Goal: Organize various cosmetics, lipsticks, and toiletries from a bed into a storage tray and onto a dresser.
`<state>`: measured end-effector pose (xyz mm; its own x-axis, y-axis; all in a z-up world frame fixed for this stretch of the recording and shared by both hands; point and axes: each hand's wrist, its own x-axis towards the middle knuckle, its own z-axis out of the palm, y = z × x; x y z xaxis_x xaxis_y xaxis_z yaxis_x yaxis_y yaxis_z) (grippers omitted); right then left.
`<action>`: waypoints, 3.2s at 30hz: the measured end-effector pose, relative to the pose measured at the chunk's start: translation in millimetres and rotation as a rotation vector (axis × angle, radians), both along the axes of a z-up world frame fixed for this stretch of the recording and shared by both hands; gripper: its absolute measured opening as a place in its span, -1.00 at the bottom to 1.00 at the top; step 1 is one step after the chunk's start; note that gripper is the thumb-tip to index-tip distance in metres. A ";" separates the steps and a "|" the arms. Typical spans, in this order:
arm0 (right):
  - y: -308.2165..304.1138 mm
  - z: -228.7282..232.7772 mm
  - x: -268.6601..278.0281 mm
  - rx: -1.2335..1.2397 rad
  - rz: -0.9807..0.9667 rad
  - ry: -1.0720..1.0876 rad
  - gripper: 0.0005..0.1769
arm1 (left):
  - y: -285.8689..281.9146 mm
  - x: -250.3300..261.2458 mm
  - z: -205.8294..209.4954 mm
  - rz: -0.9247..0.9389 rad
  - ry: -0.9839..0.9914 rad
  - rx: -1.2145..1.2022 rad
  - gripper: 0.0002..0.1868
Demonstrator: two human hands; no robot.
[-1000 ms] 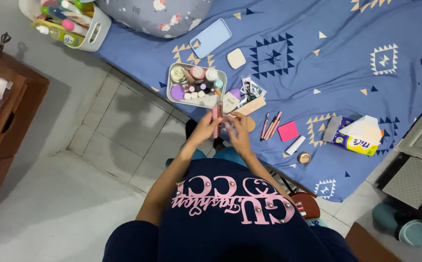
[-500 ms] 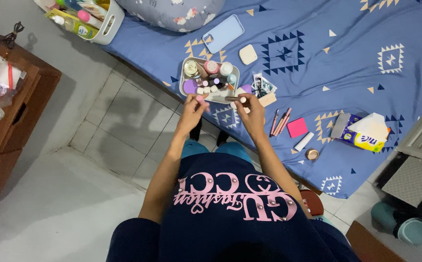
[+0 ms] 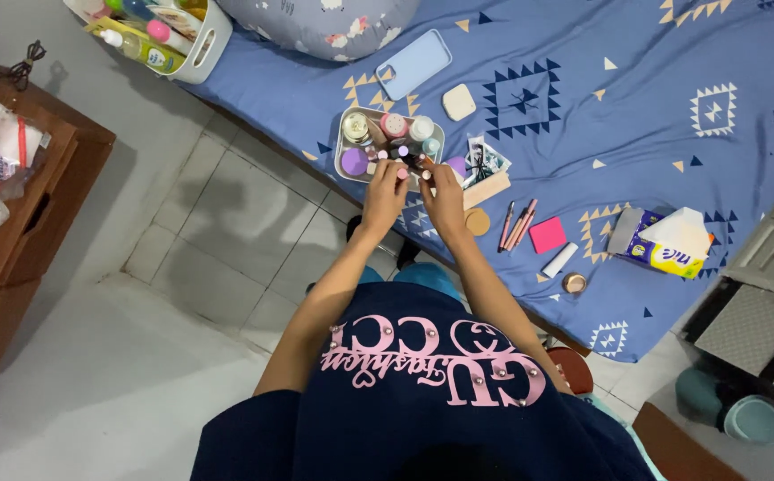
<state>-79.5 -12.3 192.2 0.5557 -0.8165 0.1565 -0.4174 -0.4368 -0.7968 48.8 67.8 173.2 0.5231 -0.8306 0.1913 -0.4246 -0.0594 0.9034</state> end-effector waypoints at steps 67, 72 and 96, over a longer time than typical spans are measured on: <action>-104.6 -17.7 -18.2 0.288 -0.024 -0.038 -0.48 | -42.9 94.4 -3.0 -0.117 -0.370 0.052 -0.72; -62.8 -47.5 -58.3 0.230 -0.336 -0.153 -0.70 | -44.3 83.8 23.0 -0.072 -0.482 0.038 -0.67; 3.7 -147.9 -228.6 -0.015 -1.055 0.326 -0.63 | 5.2 -63.1 6.8 -0.538 -0.214 0.007 -0.80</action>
<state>-308.1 -8.6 44.4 -0.4026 -0.9041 0.1435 -0.7755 0.2535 -0.5783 -14.3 73.0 180.0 -0.0224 -0.9705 0.2401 -0.5695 0.2098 0.7947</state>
